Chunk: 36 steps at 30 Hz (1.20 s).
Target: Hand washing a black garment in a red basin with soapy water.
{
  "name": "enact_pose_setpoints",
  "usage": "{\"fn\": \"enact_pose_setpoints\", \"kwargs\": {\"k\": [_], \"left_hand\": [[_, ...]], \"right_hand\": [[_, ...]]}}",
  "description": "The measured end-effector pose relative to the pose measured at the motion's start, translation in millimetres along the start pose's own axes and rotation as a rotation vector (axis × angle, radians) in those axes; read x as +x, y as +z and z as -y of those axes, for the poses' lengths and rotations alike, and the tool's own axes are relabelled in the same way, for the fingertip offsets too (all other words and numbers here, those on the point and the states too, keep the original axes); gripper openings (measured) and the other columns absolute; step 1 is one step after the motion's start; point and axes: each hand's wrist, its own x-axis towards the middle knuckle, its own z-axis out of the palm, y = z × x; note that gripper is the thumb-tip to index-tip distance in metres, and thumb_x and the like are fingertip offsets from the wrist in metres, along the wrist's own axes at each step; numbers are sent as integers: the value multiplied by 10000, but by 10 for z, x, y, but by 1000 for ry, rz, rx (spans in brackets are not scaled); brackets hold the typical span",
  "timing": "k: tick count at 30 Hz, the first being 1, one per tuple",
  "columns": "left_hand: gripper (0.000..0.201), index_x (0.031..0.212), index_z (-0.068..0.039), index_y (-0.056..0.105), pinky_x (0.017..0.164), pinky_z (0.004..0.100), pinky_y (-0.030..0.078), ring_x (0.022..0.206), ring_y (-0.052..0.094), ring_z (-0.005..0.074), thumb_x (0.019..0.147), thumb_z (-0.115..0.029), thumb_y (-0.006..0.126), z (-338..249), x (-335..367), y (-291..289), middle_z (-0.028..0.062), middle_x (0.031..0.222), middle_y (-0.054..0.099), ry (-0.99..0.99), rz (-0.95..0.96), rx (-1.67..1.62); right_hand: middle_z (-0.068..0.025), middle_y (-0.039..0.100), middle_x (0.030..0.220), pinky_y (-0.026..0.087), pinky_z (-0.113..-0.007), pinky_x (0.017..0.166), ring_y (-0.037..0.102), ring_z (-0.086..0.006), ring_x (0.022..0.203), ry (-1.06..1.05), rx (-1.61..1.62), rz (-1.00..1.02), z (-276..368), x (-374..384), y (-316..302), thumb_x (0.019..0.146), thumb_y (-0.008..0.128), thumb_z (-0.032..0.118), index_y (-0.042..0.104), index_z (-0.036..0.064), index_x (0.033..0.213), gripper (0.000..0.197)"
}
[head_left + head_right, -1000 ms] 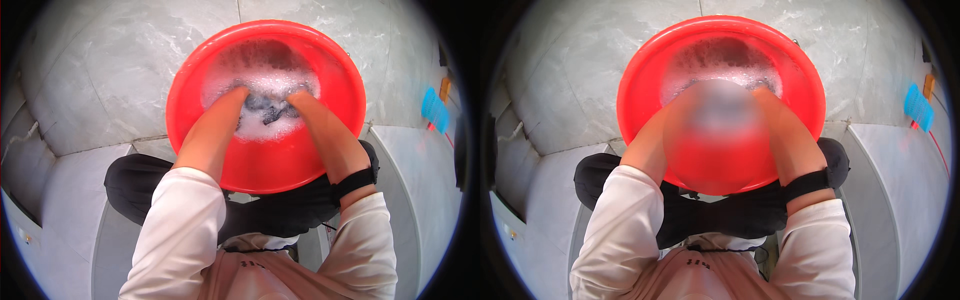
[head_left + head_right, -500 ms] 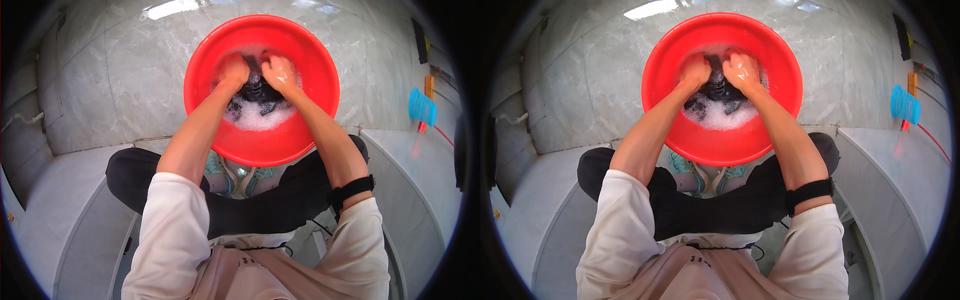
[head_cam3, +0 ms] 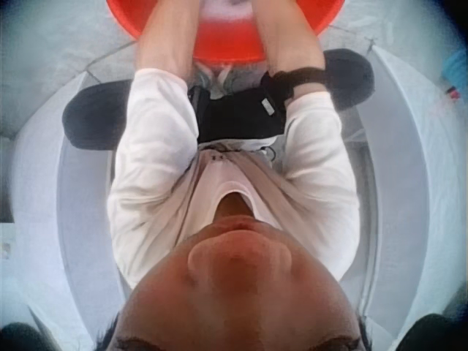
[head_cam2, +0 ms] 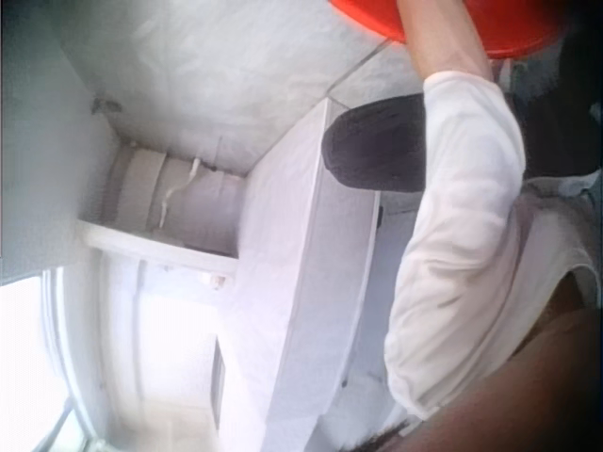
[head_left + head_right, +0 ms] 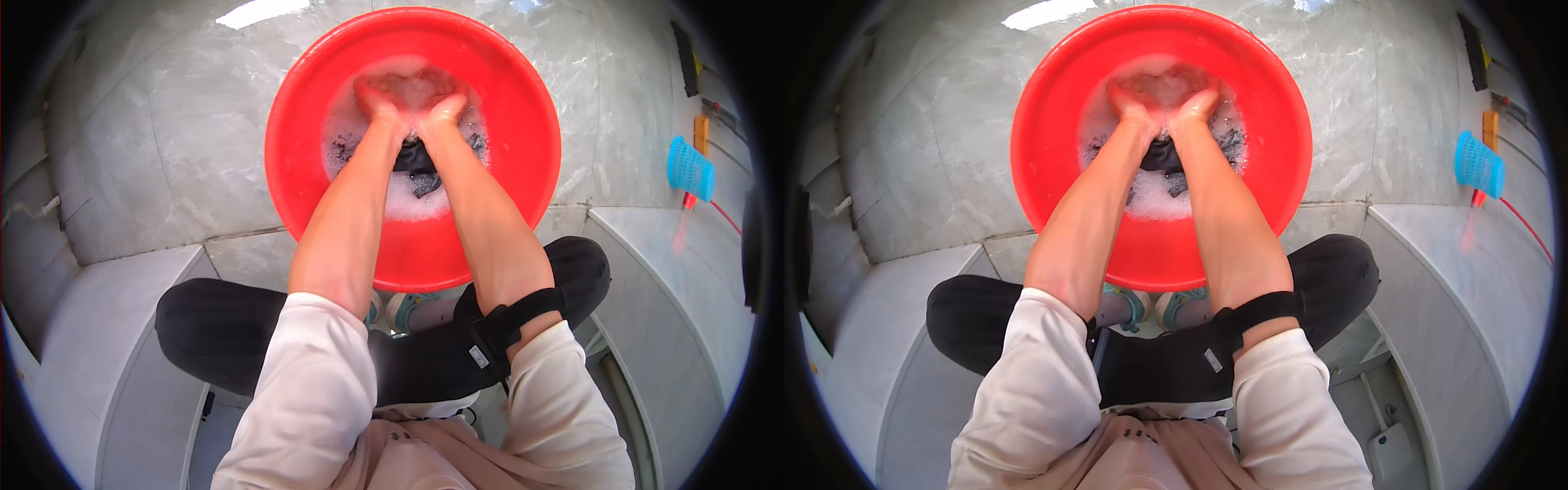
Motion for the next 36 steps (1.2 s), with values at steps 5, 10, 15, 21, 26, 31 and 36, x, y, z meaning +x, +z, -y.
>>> {"fn": "enact_pose_setpoints", "kwargs": {"k": [5,10,15,21,26,31,36], "left_hand": [[630,1273,-38,532,958,496,460,1111,546,344,952,-502,250,-286,422,-460,181,1237,588,-87,56,-48],[599,1191,28,575,944,504,474,1020,597,403,928,-449,327,369,371,-365,206,1169,629,110,124,586],[524,1129,-19,593,920,509,488,1002,598,368,927,-432,341,-86,784,-762,171,1077,641,19,176,-19],[405,1004,-29,618,852,498,508,917,587,349,904,-368,421,-31,-76,-128,158,973,631,-58,333,-227],[283,897,9,599,861,478,492,860,554,333,859,-245,479,-242,-417,-93,132,886,598,-152,235,-348],[323,807,49,624,940,476,465,912,553,314,864,-223,459,-258,-754,-98,161,973,621,-94,269,-317],[431,887,67,655,964,489,454,952,563,294,927,-290,416,-371,-681,-266,163,1020,633,-64,347,-364]], "right_hand": [[-69,657,1060,479,-426,890,586,-278,1035,167,36,-52,-311,-269,305,914,377,510,649,110,1085,513],[-104,635,1068,492,-442,853,584,-301,1023,91,130,188,-299,1132,-1060,905,327,547,637,90,1056,572],[-138,643,1039,531,-456,764,621,-322,940,329,158,191,-637,180,-120,912,363,446,637,32,1041,513],[-141,625,913,506,-494,835,583,-331,858,165,224,170,278,-373,225,920,375,334,619,47,949,378],[-152,610,874,485,-464,886,581,-305,859,222,329,228,383,-723,268,878,427,203,565,-3,815,257],[-180,649,924,491,-469,875,600,-348,902,254,474,120,445,-899,203,874,444,279,618,-33,889,358],[-170,654,1054,465,-511,925,598,-348,997,328,509,267,375,-973,236,909,414,320,629,-25,998,417]]}}
